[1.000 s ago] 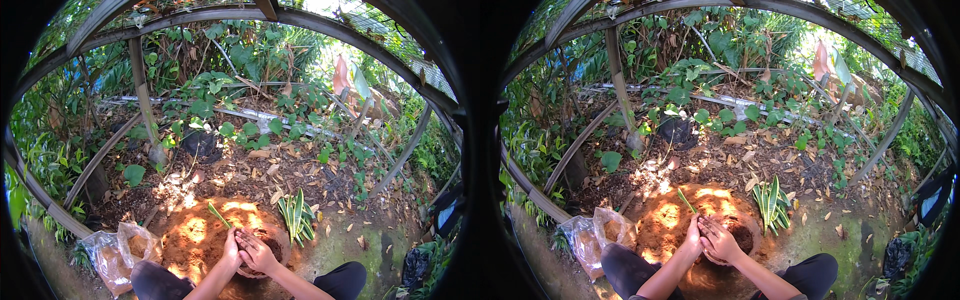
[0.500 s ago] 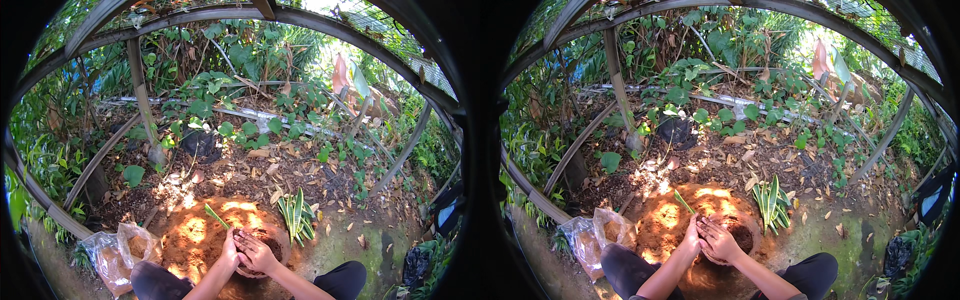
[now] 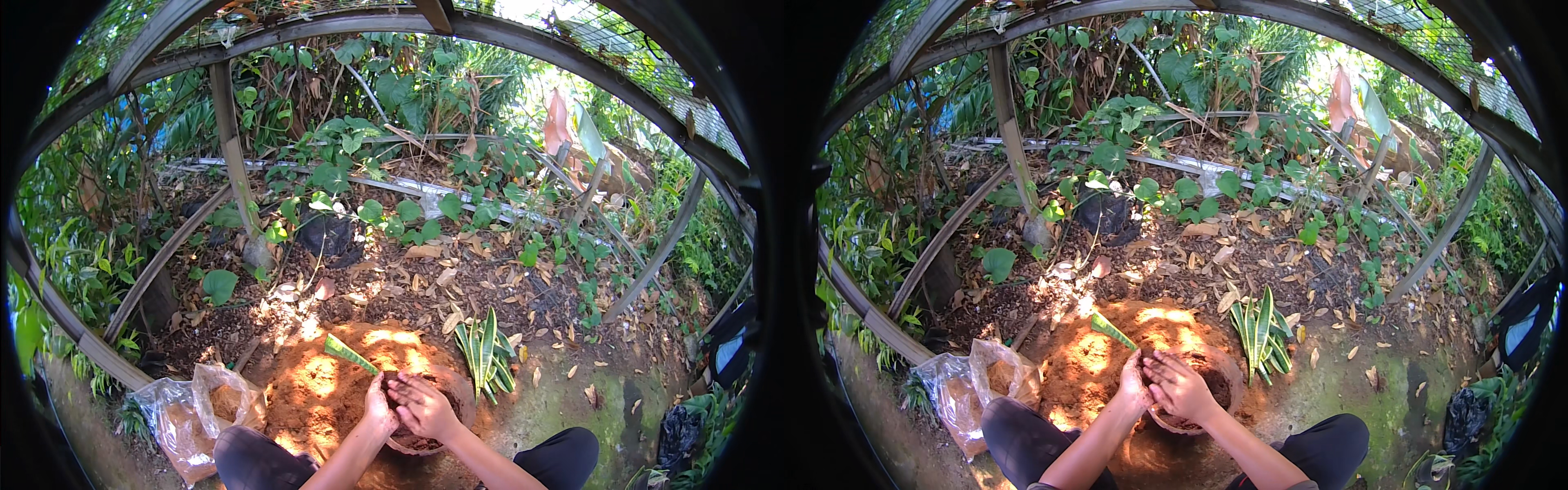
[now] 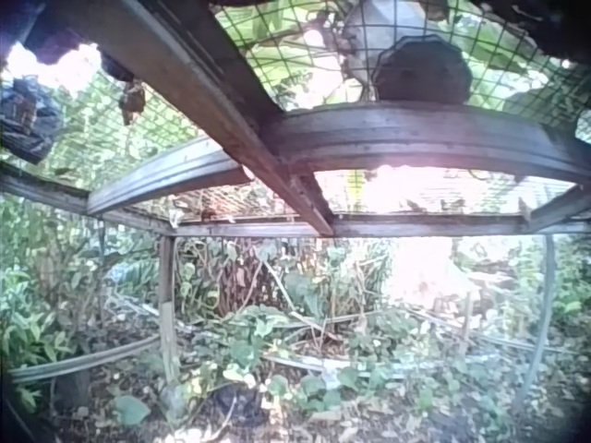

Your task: The person packs soil around a plant cutting in a small pot, repeatedly adding and compressing soil by hand to secure the plant.

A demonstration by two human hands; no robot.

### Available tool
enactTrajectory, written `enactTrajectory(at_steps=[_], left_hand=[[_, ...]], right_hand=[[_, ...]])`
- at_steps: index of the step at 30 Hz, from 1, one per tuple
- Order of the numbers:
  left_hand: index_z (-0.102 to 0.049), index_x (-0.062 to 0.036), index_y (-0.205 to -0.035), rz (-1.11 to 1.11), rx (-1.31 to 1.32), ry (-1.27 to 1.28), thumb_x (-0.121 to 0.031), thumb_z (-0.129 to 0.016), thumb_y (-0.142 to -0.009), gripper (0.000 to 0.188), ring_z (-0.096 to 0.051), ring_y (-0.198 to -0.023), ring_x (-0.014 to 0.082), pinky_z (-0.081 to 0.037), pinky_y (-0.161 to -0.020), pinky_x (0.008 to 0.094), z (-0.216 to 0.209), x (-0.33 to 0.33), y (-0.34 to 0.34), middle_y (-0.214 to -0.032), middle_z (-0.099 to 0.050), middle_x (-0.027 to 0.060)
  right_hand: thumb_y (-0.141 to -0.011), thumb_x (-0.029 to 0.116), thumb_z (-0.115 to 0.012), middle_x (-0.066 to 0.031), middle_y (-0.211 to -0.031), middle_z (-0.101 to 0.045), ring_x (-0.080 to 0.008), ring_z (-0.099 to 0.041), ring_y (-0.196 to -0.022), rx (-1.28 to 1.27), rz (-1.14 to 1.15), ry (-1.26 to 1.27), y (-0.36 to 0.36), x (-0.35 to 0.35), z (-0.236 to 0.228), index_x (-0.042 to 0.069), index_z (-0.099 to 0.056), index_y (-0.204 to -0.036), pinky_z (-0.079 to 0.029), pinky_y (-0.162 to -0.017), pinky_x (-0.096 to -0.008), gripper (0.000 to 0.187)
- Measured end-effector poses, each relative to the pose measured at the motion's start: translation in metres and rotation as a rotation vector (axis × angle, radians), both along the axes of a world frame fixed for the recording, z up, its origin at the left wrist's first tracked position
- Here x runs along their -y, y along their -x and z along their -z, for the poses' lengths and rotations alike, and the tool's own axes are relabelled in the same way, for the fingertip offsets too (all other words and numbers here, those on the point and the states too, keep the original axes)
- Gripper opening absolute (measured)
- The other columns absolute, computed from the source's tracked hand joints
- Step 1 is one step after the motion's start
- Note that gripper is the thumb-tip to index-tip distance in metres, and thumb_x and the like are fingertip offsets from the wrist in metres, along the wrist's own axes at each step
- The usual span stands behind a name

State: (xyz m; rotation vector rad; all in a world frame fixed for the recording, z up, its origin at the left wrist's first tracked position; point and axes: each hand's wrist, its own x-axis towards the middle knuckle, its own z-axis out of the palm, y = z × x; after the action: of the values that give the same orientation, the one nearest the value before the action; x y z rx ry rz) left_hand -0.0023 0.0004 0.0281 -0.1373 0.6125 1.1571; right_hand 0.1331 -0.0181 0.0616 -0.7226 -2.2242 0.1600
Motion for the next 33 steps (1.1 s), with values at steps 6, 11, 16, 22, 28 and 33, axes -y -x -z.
enactTrajectory(at_steps=[6,11,16,22,28,33], left_hand=[[-0.049,-0.0086,-0.127,-0.009,-0.231,-0.228,-0.040,-0.039,-0.100,0.043,-0.059,-0.110,0.0249,-0.047,-0.099,0.0433,-0.024,0.015,-0.020,-0.121,-0.060,0.0109],[-0.056,-0.0142,-0.115,-0.151,-0.306,-0.249,-0.045,-0.050,-0.094,0.038,-0.061,-0.103,0.0228,-0.049,-0.091,0.0426,-0.022,0.016,-0.024,-0.108,-0.064,0.0056],[-0.062,-0.0120,-0.099,-0.058,0.011,-0.079,-0.043,-0.057,-0.090,0.032,-0.063,-0.090,0.0241,-0.052,-0.084,0.0411,-0.016,0.008,-0.010,-0.094,-0.066,0.0069],[-0.064,-0.0115,-0.102,-0.049,-0.060,-0.090,-0.049,-0.055,-0.089,0.040,-0.064,-0.088,0.0256,-0.052,-0.084,0.0410,-0.015,0.010,-0.008,-0.094,-0.067,0.0066],[-0.064,-0.0086,-0.101,-0.059,-0.164,-0.106,-0.045,-0.053,-0.092,0.039,-0.065,-0.088,0.0241,-0.052,-0.084,0.0392,-0.004,0.006,-0.008,-0.096,-0.068,0.0074],[-0.064,-0.0088,-0.098,-0.042,-0.101,-0.189,-0.039,-0.052,-0.093,0.033,-0.064,-0.084,0.0210,-0.052,-0.082,0.0358,0.001,0.006,-0.010,-0.087,-0.067,0.0049]], right_hand=[[-0.084,0.010,-0.070,-0.0143,-0.108,-0.066,-0.0204,-0.061,-0.105,-0.633,0.134,0.551,0.003,-0.003,0.000,-0.002,-0.059,-0.119,-0.047,-0.094,-0.0320,0.038],[-0.087,0.012,-0.068,-0.0148,-0.106,-0.066,-0.0186,-0.062,-0.101,-0.770,0.160,0.796,0.014,0.004,0.001,-0.004,-0.059,-0.117,-0.046,-0.093,-0.0308,0.035],[-0.092,0.020,-0.058,-0.0229,-0.124,-0.056,-0.0357,-0.052,-0.119,-0.392,0.256,0.190,0.006,0.013,-0.010,-0.003,-0.059,-0.118,-0.038,-0.103,-0.0400,0.035],[-0.092,0.015,-0.057,-0.0216,-0.127,-0.055,-0.0379,-0.053,-0.118,-0.150,0.087,0.105,0.010,0.017,-0.009,-0.004,-0.055,-0.124,-0.041,-0.101,-0.0417,0.038],[-0.092,0.012,-0.054,-0.0236,-0.129,-0.053,-0.0388,-0.052,-0.120,-0.177,0.068,0.390,0.006,0.015,0.000,-0.003,-0.055,-0.124,-0.042,-0.102,-0.0425,0.035],[-0.094,0.014,-0.054,-0.0219,-0.120,-0.059,-0.0340,-0.058,-0.114,-0.369,0.008,0.291,0.009,0.009,0.001,-0.004,-0.058,-0.116,-0.043,-0.100,-0.0392,0.029]])
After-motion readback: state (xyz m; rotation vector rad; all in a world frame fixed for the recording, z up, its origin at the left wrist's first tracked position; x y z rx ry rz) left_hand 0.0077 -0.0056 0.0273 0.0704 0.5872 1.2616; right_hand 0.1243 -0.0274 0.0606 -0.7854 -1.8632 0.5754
